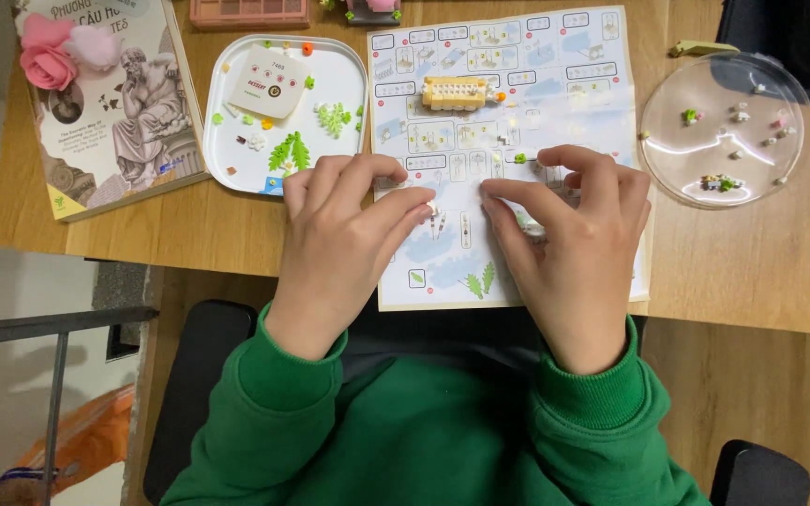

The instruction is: Assembling small white plastic pieces for a miniature model on a desk.

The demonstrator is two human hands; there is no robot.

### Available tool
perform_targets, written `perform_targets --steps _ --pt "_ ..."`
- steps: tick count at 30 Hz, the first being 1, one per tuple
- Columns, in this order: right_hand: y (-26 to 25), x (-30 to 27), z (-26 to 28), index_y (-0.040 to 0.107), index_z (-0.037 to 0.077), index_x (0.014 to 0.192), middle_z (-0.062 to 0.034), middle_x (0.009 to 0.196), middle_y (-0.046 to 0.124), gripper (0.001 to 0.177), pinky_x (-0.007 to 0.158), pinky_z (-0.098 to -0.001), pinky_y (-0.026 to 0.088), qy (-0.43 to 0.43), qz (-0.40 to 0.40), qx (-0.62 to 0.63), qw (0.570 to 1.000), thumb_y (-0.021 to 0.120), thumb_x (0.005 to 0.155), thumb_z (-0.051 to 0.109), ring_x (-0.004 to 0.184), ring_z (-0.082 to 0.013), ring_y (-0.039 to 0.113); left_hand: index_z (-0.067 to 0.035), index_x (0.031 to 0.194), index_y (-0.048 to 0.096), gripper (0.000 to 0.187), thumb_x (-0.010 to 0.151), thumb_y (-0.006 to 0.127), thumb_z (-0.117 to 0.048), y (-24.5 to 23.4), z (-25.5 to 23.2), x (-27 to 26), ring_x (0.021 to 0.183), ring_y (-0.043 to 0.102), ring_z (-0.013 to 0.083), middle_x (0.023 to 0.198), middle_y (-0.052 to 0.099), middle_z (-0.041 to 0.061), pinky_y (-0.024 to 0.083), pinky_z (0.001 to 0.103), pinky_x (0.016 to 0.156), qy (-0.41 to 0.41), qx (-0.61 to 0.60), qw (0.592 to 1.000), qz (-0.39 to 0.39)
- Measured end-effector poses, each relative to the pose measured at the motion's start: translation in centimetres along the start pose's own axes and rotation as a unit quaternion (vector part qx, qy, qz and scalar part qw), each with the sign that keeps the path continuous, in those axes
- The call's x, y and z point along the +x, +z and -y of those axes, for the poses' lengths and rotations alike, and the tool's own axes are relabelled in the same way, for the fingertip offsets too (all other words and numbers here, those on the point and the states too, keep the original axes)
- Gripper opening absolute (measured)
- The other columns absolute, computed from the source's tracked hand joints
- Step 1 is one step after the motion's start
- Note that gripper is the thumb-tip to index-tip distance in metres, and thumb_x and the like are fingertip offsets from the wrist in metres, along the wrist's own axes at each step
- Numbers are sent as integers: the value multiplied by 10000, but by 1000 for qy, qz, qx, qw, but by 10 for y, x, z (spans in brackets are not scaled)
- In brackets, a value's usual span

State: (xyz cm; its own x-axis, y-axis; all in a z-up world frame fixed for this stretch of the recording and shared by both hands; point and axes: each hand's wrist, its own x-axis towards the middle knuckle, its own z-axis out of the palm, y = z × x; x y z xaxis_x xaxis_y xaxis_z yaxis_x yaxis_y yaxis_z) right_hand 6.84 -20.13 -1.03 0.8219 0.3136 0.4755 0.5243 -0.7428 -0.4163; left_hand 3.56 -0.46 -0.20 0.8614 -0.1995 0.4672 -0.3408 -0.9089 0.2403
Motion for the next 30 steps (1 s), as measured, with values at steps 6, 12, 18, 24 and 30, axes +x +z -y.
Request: perform_targets --steps 6,12,18,24,30 --pt "-3 0 3 740 176 1041 -101 1172 554 74 880 -433 399 14 11 21 1000 721 970 169 980 -330 420 -182 1031 739 124 911 767 -189 2 2 -5 952 514 260 1071 600 36 317 412 821 4 -9 1000 1" --pt "-2 0 3 743 182 1045 -105 1175 561 92 890 -443 399 10 7 14 1000 724 959 154 986 -341 419 -155 1111 712 177 943 675 -115 -6 2 -6 972 513 254 1103 599 34 306 413 820 -6 -27 999 16" --pt "0 0 1 759 177 980 -93 1160 569 33 890 -438 396 -1 0 18 1000 755 949 190 977 -338 429 -167 1080 730 201 911 671 -77 -10 5 -2 990 520 256 1112 612 31 302 418 822 -6 -47 999 8" --pt "-27 -12 -7 717 -10 1015 -150 1025 594 18 964 -388 348 45 -136 68 987 729 1017 3 1023 -287 551 -143 1077 719 179 930 681 -49 -11 -2 20 915 523 257 1069 615 23 284 400 787 55 -50 997 -21" --pt "-39 -25 -38 662 -40 1016 -157 994 617 94 834 -355 439 96 -171 96 976 684 1086 19 980 -275 535 -157 991 720 136 873 765 -106 15 -23 42 968 554 256 1036 618 26 359 420 832 163 -24 986 -17"
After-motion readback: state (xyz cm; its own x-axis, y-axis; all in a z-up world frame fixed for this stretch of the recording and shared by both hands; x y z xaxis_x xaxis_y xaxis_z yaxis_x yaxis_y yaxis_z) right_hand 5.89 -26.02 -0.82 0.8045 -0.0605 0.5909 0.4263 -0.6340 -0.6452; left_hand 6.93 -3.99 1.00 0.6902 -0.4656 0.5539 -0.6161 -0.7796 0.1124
